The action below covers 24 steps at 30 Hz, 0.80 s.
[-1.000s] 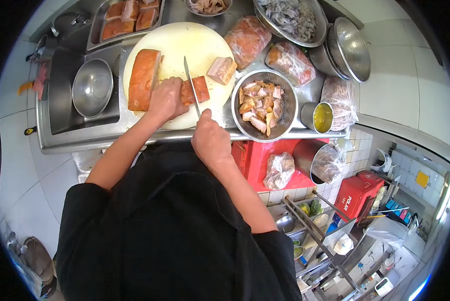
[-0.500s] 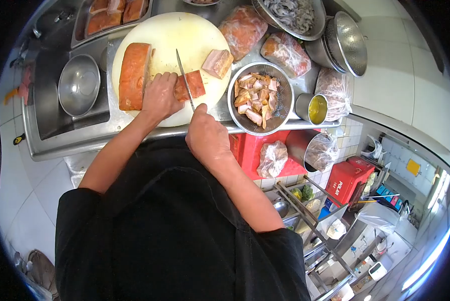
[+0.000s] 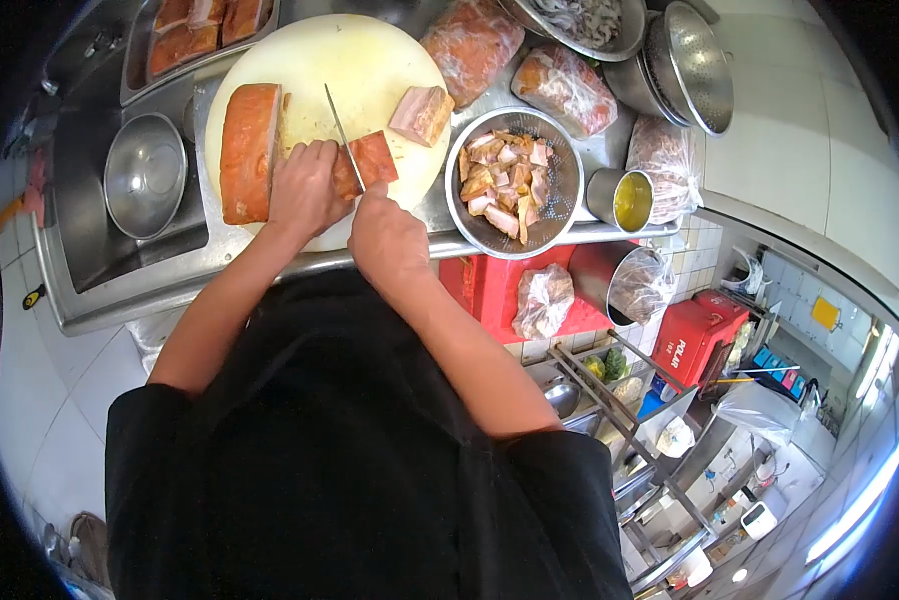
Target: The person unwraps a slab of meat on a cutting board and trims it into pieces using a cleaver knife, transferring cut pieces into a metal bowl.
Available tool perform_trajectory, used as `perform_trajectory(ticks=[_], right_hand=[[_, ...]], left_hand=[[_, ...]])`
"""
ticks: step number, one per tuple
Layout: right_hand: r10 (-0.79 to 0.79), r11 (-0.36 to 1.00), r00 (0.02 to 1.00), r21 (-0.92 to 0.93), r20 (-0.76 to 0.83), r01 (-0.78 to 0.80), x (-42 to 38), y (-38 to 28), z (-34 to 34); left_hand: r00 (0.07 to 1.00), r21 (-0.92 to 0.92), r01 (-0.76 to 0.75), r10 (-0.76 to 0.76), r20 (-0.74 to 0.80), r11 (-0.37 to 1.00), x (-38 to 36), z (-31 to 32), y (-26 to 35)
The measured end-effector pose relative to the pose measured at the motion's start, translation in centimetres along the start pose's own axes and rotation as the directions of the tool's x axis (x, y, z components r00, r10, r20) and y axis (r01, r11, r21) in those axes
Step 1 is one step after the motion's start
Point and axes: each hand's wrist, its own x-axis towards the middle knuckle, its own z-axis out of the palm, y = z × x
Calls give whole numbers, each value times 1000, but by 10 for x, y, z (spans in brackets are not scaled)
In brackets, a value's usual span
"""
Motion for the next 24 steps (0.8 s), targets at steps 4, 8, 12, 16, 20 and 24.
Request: perform_trajectory(ticks=[4,8,12,16,20,24], right_hand=[[8,999,998,-41,62,-5,-9,3,-8],[37,999,992,-16,124,-36,-46,11,-24],[-1,1000,1000,-9,14,1,-24,27,23],[-47,999,998,16,-52,48,-20,34,26],[-11,997,999,76,-37,14,-39,54,29],[-34,997,998,73,-52,38,-38,62,31]], left_hand=[[999,6,39,-39,33,999,2,-1,3],[997,-6,74,-73,35,997,3,-6,5],[999,6,44,-44,28,999,2,-1,3],[997,-15,56,-55,57,998,6,-5,4],[990,-343,143,-128,67,928,2,-32,6],[967,-930,214,-202,158,298,0,-50,-11]])
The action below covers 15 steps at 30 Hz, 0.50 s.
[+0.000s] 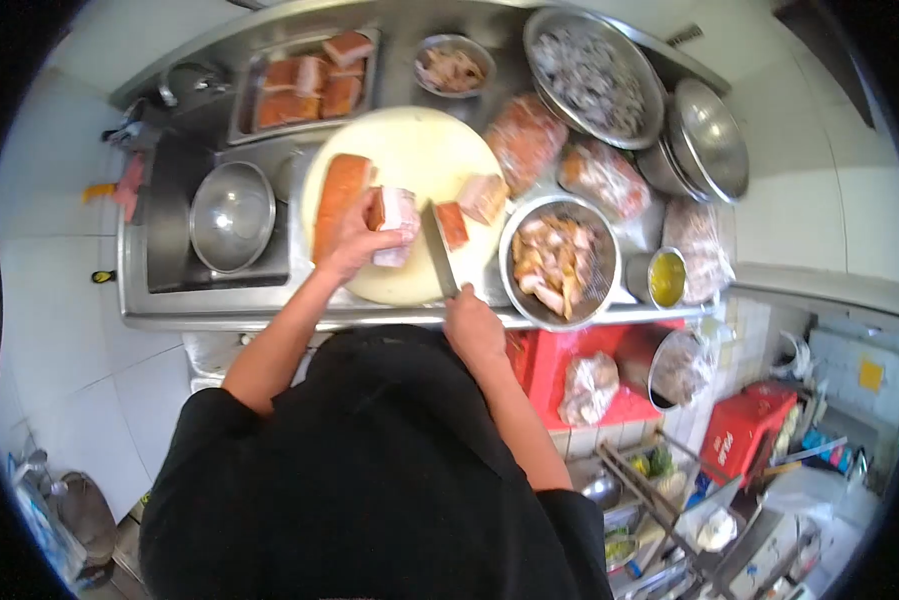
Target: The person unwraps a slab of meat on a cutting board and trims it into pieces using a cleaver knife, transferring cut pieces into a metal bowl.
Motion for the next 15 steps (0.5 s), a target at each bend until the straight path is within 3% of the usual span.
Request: perform_trajectory(ticks=[2,5,6,8,11,15], right_hand=[[31,1000,999,-6,15,-31,0,-4,-4],[10,1000,1000,-1,-4,-10,2,0,-2],[10,1000,1000,-1,-6,-10,2,-1,-2],[18,1000,1000,-4,-7,-18,1,-1,-1],[36,999,999,-9,-19,-36,0,-3,0],[72,997,997,-16,-36,-73,-3,-4,-1]], left_hand=[[991,-398,126,-100,86,908,1,-16,10],[994,-695,107,-91,59,711,7,-42,24],[992,-736,71,-128,-22,674,12,-49,29],[987,-821,100,-158,12,562,16,-74,43],[991,-807,72,-137,-10,586,35,-113,46],[980,-660,90,-184,-74,745,50,-123,49]])
